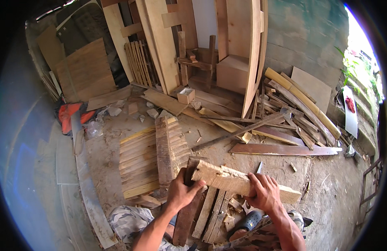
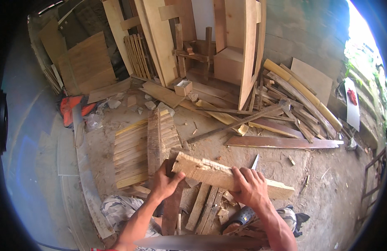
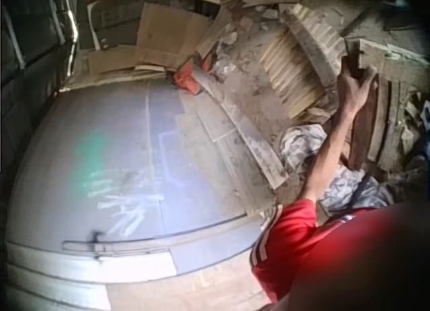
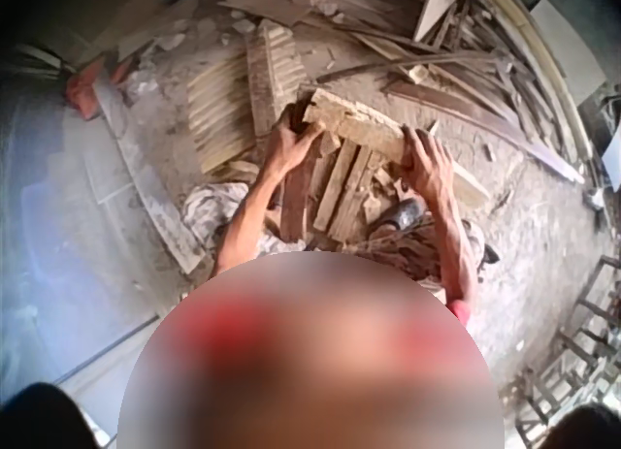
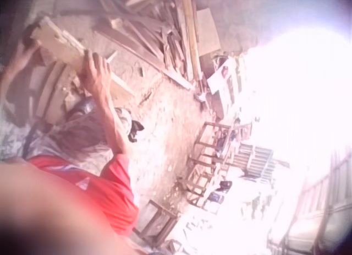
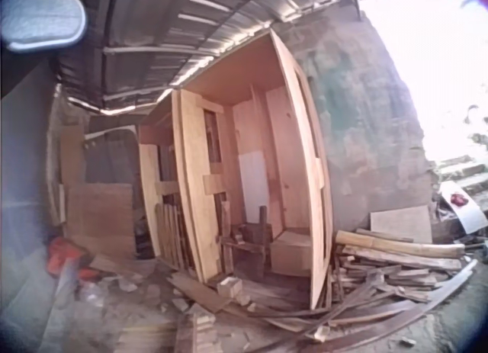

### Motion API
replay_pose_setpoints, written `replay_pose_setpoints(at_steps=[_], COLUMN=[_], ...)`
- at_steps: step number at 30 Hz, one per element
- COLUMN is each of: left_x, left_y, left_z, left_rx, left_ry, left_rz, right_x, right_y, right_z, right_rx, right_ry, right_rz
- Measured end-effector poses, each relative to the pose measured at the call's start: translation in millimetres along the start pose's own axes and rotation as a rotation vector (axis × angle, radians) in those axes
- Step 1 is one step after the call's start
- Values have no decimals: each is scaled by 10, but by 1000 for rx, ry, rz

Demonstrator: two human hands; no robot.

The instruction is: The person sits on the floor and uses a knife to carve and shape small wooden pieces. They repeatedly cut, scrape, and refine the wood, then place the finished pieces into a wooden crate.

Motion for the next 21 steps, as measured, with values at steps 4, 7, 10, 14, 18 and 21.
replay_pose_setpoints(at_steps=[4,7,10,14,18,21], left_x=[-279,-453,-433,-318,-241,-227], left_y=[-174,-201,-156,-50,68,162], left_z=[109,109,85,150,201,131], left_rx=[-178,-252,-189,-118,-102,-85], left_ry=[16,4,2,36,88,45], left_rz=[-122,-194,-194,-214,-198,-232], right_x=[22,51,82,116,272,368], right_y=[-93,-207,-375,-446,-399,-410], right_z=[-115,-228,-442,-680,-772,-755], right_rx=[145,383,709,841,989,953], right_ry=[-86,-198,-453,-1343,-1922,-1866], right_rz=[-95,-183,-284,-597,-619,-593])
Point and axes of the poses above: each hand's wrist, its own y-axis away from the middle knuckle, its own x-axis out of the palm, z = x × y, the point moved 3 cm from there along -y, towards the middle knuckle, and after that the axes turned 5 degrees about -z, right-handed, at the moved point
